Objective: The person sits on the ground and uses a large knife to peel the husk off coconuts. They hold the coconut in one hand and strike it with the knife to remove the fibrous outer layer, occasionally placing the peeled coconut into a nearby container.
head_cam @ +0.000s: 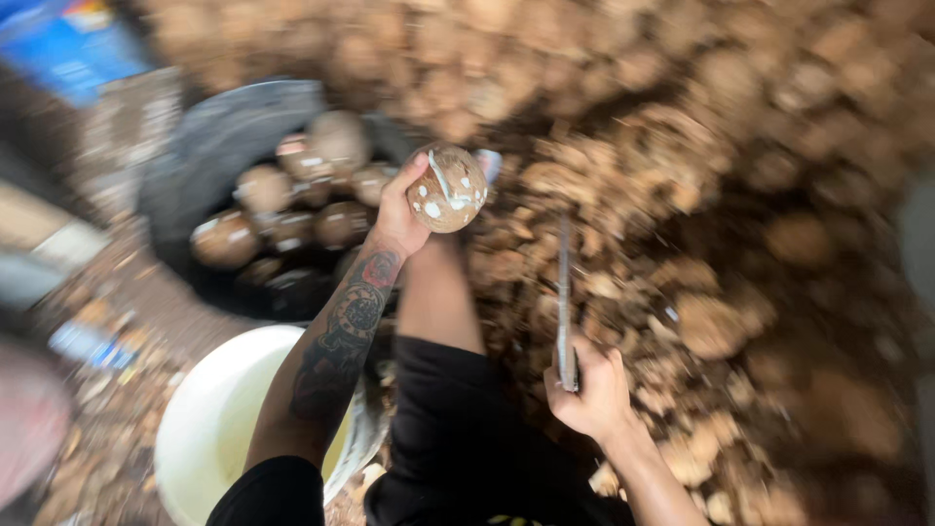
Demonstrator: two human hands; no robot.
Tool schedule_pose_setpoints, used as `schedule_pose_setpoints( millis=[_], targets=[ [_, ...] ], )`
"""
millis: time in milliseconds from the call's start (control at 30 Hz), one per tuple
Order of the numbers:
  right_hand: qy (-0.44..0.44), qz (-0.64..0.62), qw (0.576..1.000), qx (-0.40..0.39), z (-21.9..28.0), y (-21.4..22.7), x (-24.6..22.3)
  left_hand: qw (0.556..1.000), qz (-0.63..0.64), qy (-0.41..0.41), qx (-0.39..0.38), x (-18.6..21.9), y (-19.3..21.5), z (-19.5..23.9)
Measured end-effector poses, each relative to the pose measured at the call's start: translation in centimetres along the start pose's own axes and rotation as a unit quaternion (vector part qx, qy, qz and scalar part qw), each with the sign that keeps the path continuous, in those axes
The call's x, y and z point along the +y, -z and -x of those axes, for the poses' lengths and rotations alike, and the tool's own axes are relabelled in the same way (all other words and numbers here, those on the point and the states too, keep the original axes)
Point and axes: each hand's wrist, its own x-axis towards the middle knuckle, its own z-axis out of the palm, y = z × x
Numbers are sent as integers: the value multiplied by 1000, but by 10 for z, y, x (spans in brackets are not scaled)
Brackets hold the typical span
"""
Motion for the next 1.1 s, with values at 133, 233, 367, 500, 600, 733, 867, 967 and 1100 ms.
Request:
schedule_pose_setpoints(
  millis=[133,233,367,500,600,733,867,967,1100],
  targets=[
    [118,-41,977,175,41,26,46,984,-137,115,9,-171,-16,-23],
    [131,11,969,211,62,12,96,956,-161,238,57,-245,-27,8],
    [-368,-40,924,-96,82,-17,138,927,-195,313,71,-292,-12,41],
    [-348,-93,932,-23,111,-28,118,918,-229,320,53,-300,8,60],
    [-219,-84,971,33,102,-26,124,905,-246,345,23,-291,3,52],
    [-274,-30,960,-53,99,-43,154,916,-221,332,49,-306,16,50],
    [-469,-154,863,-105,116,-43,175,907,28,418,42,-265,-51,74],
    [-463,-127,872,-95,119,-42,190,890,112,441,36,-263,-56,79],
    [-431,-79,896,-65,116,-31,172,900,32,422,-108,-286,-11,76]
  ],
)
